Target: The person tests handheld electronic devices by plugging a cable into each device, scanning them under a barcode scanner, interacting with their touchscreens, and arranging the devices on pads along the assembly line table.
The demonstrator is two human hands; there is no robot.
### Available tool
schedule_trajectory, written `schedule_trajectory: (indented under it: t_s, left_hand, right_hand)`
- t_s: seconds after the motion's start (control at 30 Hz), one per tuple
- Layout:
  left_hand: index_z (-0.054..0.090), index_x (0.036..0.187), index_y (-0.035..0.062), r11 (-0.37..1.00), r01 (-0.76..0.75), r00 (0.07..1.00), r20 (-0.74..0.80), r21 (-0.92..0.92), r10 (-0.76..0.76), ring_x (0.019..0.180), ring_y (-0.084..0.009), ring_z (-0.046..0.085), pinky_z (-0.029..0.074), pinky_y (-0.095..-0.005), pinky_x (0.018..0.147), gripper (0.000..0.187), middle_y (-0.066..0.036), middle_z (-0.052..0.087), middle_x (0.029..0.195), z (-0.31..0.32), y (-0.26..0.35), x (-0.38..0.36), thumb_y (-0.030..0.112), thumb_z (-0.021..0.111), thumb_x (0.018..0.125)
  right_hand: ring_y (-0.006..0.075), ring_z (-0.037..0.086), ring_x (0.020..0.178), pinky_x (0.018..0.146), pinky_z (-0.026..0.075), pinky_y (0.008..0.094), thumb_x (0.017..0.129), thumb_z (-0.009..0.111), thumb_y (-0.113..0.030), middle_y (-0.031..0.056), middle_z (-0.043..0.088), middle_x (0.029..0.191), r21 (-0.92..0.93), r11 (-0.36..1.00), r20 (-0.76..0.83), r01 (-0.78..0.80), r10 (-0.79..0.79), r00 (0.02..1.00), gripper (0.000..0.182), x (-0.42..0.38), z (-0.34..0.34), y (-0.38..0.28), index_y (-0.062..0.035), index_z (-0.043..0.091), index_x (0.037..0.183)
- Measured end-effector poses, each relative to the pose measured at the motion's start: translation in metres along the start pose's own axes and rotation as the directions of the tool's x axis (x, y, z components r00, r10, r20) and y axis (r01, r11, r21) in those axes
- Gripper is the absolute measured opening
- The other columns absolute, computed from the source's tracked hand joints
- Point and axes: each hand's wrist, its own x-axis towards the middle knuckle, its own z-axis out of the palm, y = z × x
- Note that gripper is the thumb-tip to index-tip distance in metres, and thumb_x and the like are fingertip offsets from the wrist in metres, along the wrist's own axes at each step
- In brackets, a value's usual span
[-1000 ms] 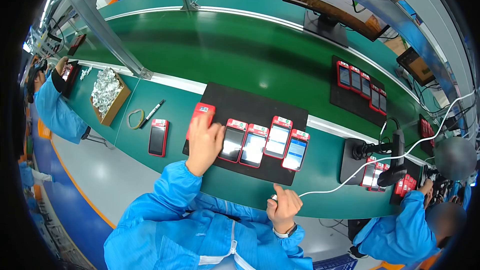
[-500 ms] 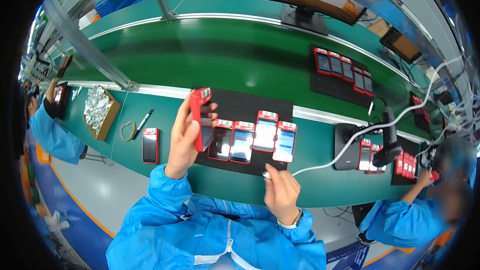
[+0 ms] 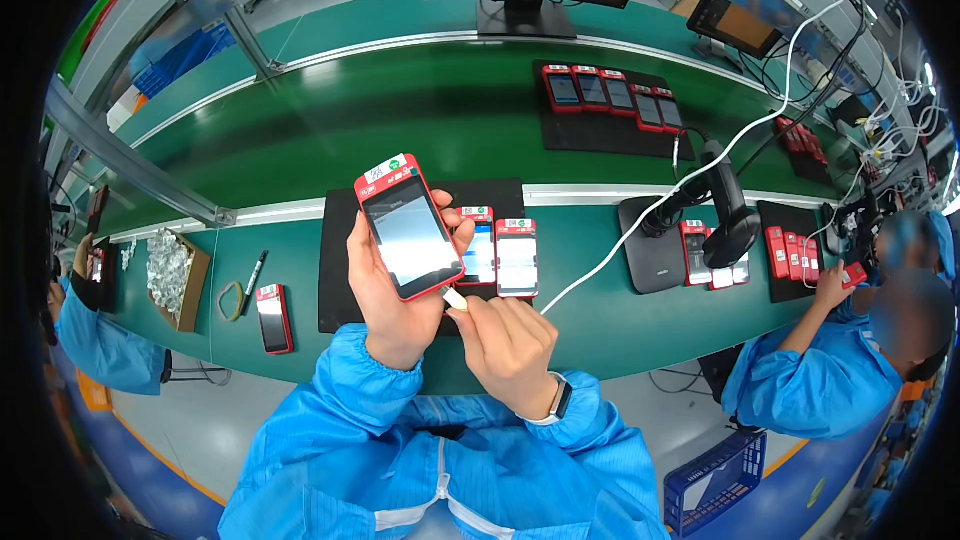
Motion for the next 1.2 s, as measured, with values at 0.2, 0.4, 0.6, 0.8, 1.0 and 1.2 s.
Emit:
schedule_trajectory:
  t_s: [0.2, 0.4, 0.6, 0.8, 1.0, 1.2]
  left_hand:
    - [0.060, 0.133, 0.0022, 0.987, -0.125, 0.990, 0.073, 0.100, 0.118, 0.101, -0.0264, 0.066, 0.057, -0.0436, 0.088, 0.060, -0.016, 0.065, 0.122, -0.004, -0.009, -0.004, 0.050, 0.029, 0.113]
    - [0.056, 0.136, 0.0028, 0.976, -0.180, 0.972, 0.173, 0.126, 0.157, 0.100, -0.0240, 0.063, 0.055, -0.0425, 0.084, 0.065, -0.014, 0.062, 0.122, -0.011, -0.022, -0.013, 0.057, 0.030, 0.111]
    - [0.053, 0.136, -0.0026, 0.948, -0.134, 0.977, 0.200, 0.289, 0.077, 0.099, -0.0224, 0.064, 0.055, -0.0388, 0.088, 0.086, -0.015, 0.064, 0.116, -0.014, -0.021, -0.020, 0.074, 0.029, 0.106]
    - [0.047, 0.151, -0.0087, 0.597, -0.457, 0.798, 0.600, 0.659, -0.051, 0.104, -0.0268, 0.071, 0.057, -0.0396, 0.094, 0.107, -0.020, 0.070, 0.121, -0.019, -0.009, -0.015, 0.084, 0.037, 0.098]
    - [0.056, 0.145, -0.0062, 0.138, -0.952, 0.226, 0.931, 0.274, -0.285, 0.076, -0.0297, 0.062, 0.052, -0.0389, 0.068, 0.117, -0.013, 0.066, 0.096, 0.011, -0.016, -0.004, 0.082, 0.068, 0.069]
    - [0.056, 0.149, 0.0021, 0.131, -0.983, 0.027, 0.815, 0.125, -0.579, 0.082, -0.0314, 0.065, 0.053, -0.0429, 0.073, 0.110, -0.015, 0.067, 0.103, 0.033, -0.034, 0.003, 0.076, 0.073, 0.070]
  right_hand:
    - [0.0249, 0.062, 0.057, 0.052, 0.047, 0.0374, 0.086, 0.082, -0.007, 0.0098, 0.065, 0.071, -0.066, 0.994, 0.022, -0.084, 0.086, 0.996, 0.017, -0.004, -0.006, -0.006, 0.0024, 0.070, 0.092]
    - [0.0251, 0.063, 0.057, 0.052, 0.048, 0.0375, 0.087, 0.081, -0.006, 0.0105, 0.066, 0.072, -0.029, 0.994, 0.013, -0.101, 0.102, 0.995, 0.015, -0.014, 0.003, -0.002, 0.0018, 0.069, 0.092]
    - [0.0246, 0.062, 0.056, 0.050, 0.047, 0.0375, 0.087, 0.081, -0.005, 0.0099, 0.065, 0.071, -0.036, 0.994, -0.034, -0.101, 0.100, 0.994, 0.015, -0.018, 0.013, -0.003, 0.0013, 0.069, 0.093]
    - [0.0402, 0.067, 0.106, 0.089, 0.055, 0.0493, 0.102, 0.068, -0.020, 0.0233, 0.069, 0.113, -0.103, 0.994, -0.022, 0.023, -0.026, 0.999, 0.024, -0.012, -0.034, 0.013, 0.0031, 0.072, 0.106]
    - [0.0451, 0.061, 0.123, 0.103, 0.051, 0.0518, 0.103, 0.058, -0.059, 0.0282, 0.062, 0.137, 0.449, 0.870, 0.155, -0.204, 0.149, 0.977, 0.068, -0.034, -0.119, 0.032, 0.0041, 0.071, 0.127]
    - [0.0455, 0.064, 0.116, 0.096, 0.057, 0.0480, 0.078, 0.088, -0.020, 0.0295, 0.058, 0.136, 0.009, 0.997, 0.406, -0.071, 0.061, 0.912, 0.056, -0.053, -0.140, 0.031, -0.0122, 0.074, 0.132]
